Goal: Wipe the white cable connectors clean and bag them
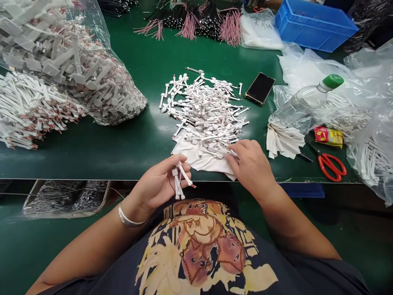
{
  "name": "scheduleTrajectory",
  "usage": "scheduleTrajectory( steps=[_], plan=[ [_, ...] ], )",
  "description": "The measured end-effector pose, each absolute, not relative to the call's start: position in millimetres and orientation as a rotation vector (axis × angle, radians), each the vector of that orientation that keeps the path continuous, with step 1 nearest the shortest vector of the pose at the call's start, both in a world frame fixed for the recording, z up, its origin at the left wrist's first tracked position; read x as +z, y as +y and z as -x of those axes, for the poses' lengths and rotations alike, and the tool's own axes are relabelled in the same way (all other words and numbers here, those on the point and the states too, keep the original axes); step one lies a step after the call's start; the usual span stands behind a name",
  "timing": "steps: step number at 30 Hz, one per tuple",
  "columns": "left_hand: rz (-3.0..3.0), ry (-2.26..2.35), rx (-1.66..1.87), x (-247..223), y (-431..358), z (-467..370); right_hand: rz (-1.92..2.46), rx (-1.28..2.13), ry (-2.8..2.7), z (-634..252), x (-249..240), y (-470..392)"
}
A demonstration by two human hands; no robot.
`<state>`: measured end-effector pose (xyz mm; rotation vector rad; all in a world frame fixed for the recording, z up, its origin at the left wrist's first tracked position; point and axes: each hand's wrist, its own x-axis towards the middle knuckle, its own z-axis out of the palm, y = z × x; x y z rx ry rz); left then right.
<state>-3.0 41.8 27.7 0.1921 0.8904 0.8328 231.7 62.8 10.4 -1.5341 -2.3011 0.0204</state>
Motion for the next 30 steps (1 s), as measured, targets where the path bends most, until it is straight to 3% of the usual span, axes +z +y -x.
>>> scheduleTrajectory(
  steps=[7, 17, 30],
  plan=[
    [-0.203, 0.896, 0.877, 27.1, 41.3, 4.6, 1.508, 0.073, -2.345, -236.4, -0.1, 73.2],
    [-0.984, 1.134, 0.922, 28.1, 39.4, 0.8, 1.297, -0.002, -2.314, -230.7, 22.1, 60.0],
    [-1.191, 1.217, 0.908, 26.9, 32.3, 5.4, 1.057, 0.279, -2.198, -214.2, 34.0, 37.3]
  ],
)
